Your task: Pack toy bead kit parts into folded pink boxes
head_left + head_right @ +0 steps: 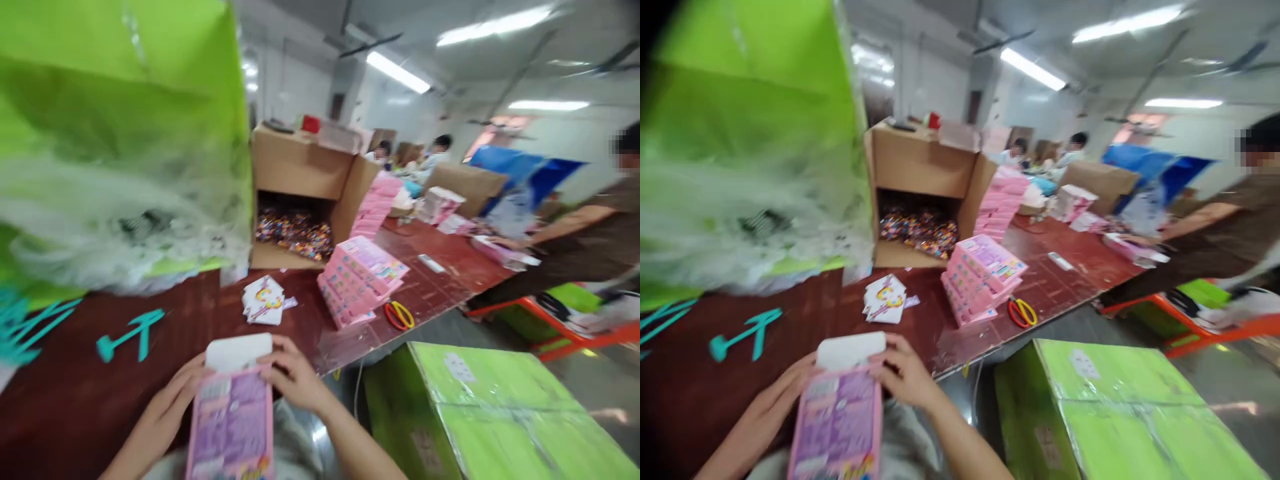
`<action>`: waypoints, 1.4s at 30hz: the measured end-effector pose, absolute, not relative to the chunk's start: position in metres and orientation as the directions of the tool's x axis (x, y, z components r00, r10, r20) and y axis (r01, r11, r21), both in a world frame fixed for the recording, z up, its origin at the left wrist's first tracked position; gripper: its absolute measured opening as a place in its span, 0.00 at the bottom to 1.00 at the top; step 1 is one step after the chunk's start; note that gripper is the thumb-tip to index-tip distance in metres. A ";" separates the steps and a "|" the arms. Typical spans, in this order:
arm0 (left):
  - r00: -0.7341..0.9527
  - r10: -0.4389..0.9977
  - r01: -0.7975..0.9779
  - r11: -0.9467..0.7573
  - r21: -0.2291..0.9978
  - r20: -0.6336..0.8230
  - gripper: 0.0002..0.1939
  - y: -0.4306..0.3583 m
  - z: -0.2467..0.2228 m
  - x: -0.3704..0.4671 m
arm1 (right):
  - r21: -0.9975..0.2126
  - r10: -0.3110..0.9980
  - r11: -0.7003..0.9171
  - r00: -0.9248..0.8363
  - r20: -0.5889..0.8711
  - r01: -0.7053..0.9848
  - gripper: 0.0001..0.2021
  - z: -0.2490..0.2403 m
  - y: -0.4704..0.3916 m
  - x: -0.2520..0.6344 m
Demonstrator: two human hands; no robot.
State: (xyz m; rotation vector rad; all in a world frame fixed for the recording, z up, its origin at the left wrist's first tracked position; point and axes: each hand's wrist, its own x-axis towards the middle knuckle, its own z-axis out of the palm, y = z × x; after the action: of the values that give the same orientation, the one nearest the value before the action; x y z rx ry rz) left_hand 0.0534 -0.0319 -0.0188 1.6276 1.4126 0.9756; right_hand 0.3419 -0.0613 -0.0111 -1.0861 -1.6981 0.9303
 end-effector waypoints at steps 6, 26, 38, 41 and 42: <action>0.071 0.997 0.146 -0.016 0.989 0.006 0.24 -0.037 0.000 0.064 | -0.940 0.941 0.206 -0.319 0.114 0.271 0.15 0.005 -0.054 0.349; 0.293 0.954 0.160 0.014 0.987 -0.061 0.13 -0.049 0.034 0.061 | -0.979 0.988 -0.049 -0.131 -0.076 0.198 0.21 0.024 -0.061 0.326; 0.187 0.982 0.167 -0.057 0.984 0.025 0.19 -0.069 0.008 0.055 | -0.963 0.965 0.164 -0.235 0.113 0.212 0.17 0.007 -0.081 0.334; 0.151 0.988 0.178 -0.068 0.982 0.041 0.14 -0.064 0.005 0.054 | -0.958 0.965 0.179 -0.228 0.127 0.223 0.15 0.011 -0.069 0.329; 0.145 0.988 0.163 -0.079 0.983 0.055 0.14 -0.060 0.007 0.055 | -0.955 0.964 0.191 -0.228 0.138 0.227 0.15 0.017 -0.063 0.329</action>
State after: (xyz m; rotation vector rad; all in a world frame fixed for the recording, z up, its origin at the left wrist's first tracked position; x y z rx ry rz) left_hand 0.0547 -0.0602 0.0075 1.4463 1.1924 1.0677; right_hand 0.3294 -0.0625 0.0169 -1.1522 -1.6259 1.1039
